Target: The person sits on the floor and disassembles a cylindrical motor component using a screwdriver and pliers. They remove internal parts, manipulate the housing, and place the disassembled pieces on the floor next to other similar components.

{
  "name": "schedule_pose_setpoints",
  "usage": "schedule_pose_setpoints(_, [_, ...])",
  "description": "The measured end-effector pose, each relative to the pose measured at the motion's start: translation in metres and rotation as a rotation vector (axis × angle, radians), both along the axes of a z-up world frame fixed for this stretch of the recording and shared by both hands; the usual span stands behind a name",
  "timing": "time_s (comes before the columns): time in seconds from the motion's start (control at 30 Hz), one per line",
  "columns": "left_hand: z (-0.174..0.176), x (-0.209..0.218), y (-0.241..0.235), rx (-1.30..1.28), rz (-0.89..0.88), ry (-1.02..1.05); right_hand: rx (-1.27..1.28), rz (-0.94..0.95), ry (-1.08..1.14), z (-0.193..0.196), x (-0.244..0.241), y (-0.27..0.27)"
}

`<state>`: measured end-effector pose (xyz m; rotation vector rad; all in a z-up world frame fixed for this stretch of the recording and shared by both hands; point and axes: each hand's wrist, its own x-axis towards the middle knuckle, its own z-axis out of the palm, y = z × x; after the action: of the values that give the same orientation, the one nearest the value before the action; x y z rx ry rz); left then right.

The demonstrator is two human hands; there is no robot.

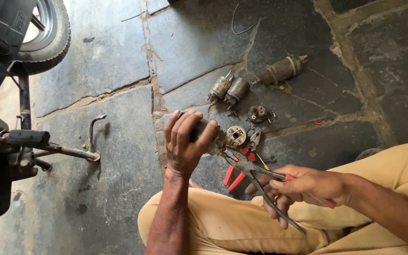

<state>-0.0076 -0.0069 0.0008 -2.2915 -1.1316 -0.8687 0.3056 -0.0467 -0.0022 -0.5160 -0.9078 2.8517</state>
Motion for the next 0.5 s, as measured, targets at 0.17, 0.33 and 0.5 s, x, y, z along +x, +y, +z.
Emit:
schedule_pose_setpoints(0.17, [-0.003,0.000,0.000,0.026,-0.034,0.036,-0.155,0.010,-0.141,-0.023,0.011,-0.004])
schedule_pose_setpoints(0.33, [-0.001,0.001,0.001,0.034,-0.020,0.085,0.712,-0.237,-0.226,-0.035,-0.003,-0.003])
schedule_pose_setpoints(0.5, [0.006,0.007,0.005,-0.146,0.101,0.289,1.582,-0.046,-1.149,-0.015,-0.008,0.004])
